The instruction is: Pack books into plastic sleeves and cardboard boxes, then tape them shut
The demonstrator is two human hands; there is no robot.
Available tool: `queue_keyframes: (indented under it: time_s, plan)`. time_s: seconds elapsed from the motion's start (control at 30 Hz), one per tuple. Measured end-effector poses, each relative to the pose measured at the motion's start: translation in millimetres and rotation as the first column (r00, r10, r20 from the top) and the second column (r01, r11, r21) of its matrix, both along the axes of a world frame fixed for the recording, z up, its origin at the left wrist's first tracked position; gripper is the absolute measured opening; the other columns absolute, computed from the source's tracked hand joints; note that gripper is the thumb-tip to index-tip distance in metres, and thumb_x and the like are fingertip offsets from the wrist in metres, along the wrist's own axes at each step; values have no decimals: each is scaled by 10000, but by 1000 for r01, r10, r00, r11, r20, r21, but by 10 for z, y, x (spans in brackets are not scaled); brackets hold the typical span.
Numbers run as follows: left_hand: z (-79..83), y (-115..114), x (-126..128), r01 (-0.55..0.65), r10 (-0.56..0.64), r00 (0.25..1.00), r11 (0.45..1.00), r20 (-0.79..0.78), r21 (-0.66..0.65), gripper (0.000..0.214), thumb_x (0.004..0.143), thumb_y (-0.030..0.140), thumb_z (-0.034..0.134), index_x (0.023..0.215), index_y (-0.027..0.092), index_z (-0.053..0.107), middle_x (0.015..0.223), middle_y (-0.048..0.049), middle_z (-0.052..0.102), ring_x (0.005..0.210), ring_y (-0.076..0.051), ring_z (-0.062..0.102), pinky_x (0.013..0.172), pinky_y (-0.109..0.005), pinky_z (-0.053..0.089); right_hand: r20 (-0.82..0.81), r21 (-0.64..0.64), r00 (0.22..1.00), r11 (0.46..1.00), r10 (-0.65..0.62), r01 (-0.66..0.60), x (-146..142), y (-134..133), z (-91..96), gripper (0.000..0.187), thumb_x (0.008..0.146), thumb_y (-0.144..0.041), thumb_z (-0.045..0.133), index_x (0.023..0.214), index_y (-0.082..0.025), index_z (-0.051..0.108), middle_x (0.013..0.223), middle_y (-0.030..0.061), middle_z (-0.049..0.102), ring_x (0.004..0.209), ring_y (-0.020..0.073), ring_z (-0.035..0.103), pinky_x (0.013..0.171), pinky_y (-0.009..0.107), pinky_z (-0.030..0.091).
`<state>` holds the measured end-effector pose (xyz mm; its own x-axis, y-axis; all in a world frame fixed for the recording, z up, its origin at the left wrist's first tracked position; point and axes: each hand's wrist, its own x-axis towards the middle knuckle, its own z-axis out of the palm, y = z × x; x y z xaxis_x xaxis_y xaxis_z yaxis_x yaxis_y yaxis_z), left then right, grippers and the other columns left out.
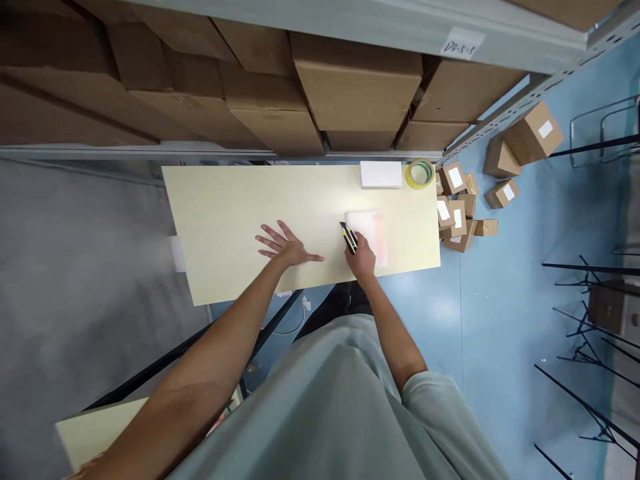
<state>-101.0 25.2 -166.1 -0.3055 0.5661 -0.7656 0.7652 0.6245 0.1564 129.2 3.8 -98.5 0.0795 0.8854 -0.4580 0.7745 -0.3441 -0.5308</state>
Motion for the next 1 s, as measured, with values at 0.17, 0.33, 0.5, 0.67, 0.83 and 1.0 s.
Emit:
queue_keyframes:
  time_s: [0.17,0.33,0.5,0.67,0.83,1.0]
  plan:
    - [168,-148,40,113,-124,991,975,50,190,1843,534,676,1026,1724,201,-299,1730,-268,-462,1565,-567,-436,1224,-846,-122,76,-24,996,999,44,-43,-9,19,-1,583,1028,-291,562,1603,-249,479,1556,129,655,1250,345,722,1043,482,616]
    - [413,-65,245,498,-583,809,748,77,438,1477,738,506,975,1808,242,-8,1881,-159,-147,1717,-458,-174,1364,-690,5,148,-76,979,988,142,-132,-7,52,168,640,1080,-295,523,1704,-243,390,1503,150,667,1205,338,730,1028,451,607]
    - [537,48,438,672,-711,703,669,12,319,1173,918,485,816,1812,259,90,1898,-121,-39,1739,-447,-4,1376,-641,209,257,-173,914,945,314,-277,-103,198,435,662,1176,-401,412,1798,-319,199,1419,131,673,1204,296,728,1031,399,587]
    - [646,123,568,742,-751,657,631,-63,226,1120,900,461,836,1791,230,199,1895,-133,-63,1706,-541,59,1301,-688,359,328,-199,873,929,362,-311,-249,360,509,683,1193,-423,382,1812,-329,108,1456,146,645,1197,285,722,1048,403,571]
    - [693,193,584,770,-774,628,606,-73,198,1102,861,531,866,1756,274,276,1899,-98,-90,1681,-560,98,1222,-683,458,364,-230,853,923,375,-308,-348,390,476,686,1192,-399,390,1811,-330,104,1464,159,632,1200,287,730,1032,404,581]
    - [729,215,557,780,-780,619,596,-91,194,1064,872,518,863,1737,254,303,1900,-106,-59,1658,-528,151,1190,-645,490,392,-243,839,922,377,-301,-404,373,447,679,1195,-371,371,1812,-333,91,1464,167,624,1189,277,743,1029,401,588]
